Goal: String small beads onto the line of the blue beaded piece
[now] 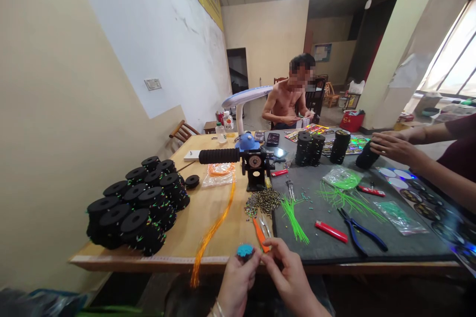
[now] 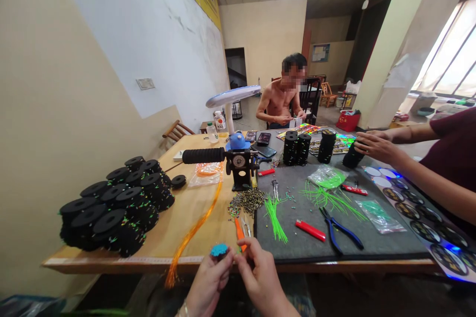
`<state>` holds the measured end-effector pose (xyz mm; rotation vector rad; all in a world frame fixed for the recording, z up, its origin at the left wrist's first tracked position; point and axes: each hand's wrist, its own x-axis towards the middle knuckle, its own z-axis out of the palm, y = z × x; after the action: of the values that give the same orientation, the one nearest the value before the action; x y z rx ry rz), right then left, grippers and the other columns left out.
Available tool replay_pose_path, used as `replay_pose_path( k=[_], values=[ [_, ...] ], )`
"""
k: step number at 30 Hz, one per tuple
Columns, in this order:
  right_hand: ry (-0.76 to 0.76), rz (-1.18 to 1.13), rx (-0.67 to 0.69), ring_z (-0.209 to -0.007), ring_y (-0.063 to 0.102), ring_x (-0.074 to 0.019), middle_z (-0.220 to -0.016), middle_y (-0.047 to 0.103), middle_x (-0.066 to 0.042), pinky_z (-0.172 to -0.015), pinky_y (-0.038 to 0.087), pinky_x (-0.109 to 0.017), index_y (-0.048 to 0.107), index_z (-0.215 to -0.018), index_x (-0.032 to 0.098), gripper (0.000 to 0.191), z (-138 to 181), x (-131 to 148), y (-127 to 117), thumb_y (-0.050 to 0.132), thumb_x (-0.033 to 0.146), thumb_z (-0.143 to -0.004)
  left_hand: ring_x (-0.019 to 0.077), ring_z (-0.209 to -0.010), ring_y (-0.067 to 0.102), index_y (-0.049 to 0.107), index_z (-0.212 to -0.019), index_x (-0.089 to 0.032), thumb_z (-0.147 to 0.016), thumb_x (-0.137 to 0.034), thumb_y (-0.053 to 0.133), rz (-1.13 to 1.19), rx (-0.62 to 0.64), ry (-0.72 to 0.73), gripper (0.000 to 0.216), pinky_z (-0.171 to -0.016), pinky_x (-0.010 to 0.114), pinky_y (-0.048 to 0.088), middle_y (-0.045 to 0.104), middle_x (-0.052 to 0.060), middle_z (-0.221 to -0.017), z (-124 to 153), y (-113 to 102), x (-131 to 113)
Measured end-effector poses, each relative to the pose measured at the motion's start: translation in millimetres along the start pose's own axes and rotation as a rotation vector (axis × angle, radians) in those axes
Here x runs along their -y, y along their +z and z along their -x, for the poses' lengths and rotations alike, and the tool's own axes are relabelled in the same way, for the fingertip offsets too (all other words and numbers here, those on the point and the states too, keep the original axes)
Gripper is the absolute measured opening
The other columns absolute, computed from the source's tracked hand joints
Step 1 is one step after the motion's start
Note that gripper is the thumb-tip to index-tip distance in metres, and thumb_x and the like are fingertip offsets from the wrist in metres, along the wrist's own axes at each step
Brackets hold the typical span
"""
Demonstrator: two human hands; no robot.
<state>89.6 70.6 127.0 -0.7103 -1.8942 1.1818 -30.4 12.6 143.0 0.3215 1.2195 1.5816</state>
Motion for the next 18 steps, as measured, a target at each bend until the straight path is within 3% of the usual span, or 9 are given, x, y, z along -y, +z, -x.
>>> replay_pose_path(
  k=[3, 7, 12, 15, 18],
  values=[
    [0.039, -0.024, 0.031, -0.058, 0.044, -0.0123, -0.063, 0.047, 0.004, -0.055, 0.035, -0.021, 0.058, -0.107, 0.017, 0.033, -4, 4, -3, 0.048, 0.045, -0.092, 0.0034, -0.042, 0.028, 0.064, -0.063, -0.013, -0.037, -0.050, 0.092, -0.030, -0.030, 0.045, 0.053, -0.039, 0.018, 0.018, 0.040, -0.009, -0.047, -1, 0, 0],
    [0.124, -0.040, 0.082, -0.058, 0.040, -0.0121, -0.061, 0.043, 0.005, -0.055, 0.032, -0.022, 0.061, -0.102, 0.017, 0.037, -11, 7, -3, 0.048, 0.049, -0.091, 0.0076, -0.046, 0.038, 0.066, -0.065, -0.014, -0.050, -0.047, 0.089, -0.083, -0.027, 0.129, 0.043, -0.042, 0.019, 0.028, 0.042, -0.008, -0.047, -6, -3, -2],
    [0.167, 0.067, 0.192, -0.055, 0.039, -0.0111, -0.056, 0.045, 0.005, -0.054, 0.028, -0.022, 0.058, -0.067, 0.017, 0.027, -17, 9, 5, 0.055, 0.038, -0.084, 0.0160, -0.061, 0.054, 0.068, -0.070, -0.015, -0.058, -0.039, 0.086, -0.091, -0.070, 0.296, 0.032, -0.051, 0.022, 0.038, 0.054, -0.003, -0.055, -19, -10, -10],
    [0.142, 0.150, 0.181, -0.055, 0.041, -0.0111, -0.054, 0.046, 0.004, -0.053, 0.027, -0.022, 0.052, -0.060, 0.018, 0.028, -18, 11, 14, 0.054, 0.032, -0.084, 0.0152, -0.059, 0.054, 0.068, -0.069, -0.014, -0.059, -0.040, 0.085, -0.068, -0.069, 0.288, 0.032, -0.051, 0.022, 0.039, 0.055, -0.002, -0.054, -26, -10, -17],
    [0.084, 0.179, 0.156, -0.055, 0.043, -0.0118, -0.057, 0.050, 0.003, -0.052, 0.028, -0.022, 0.053, -0.063, 0.019, 0.026, -20, 13, 23, 0.051, 0.031, -0.086, 0.0119, -0.056, 0.054, 0.065, -0.070, -0.012, -0.064, -0.038, 0.083, 0.119, -0.051, 0.225, 0.032, -0.052, 0.020, 0.041, 0.058, -0.001, -0.059, -31, -4, -26]
  ],
)
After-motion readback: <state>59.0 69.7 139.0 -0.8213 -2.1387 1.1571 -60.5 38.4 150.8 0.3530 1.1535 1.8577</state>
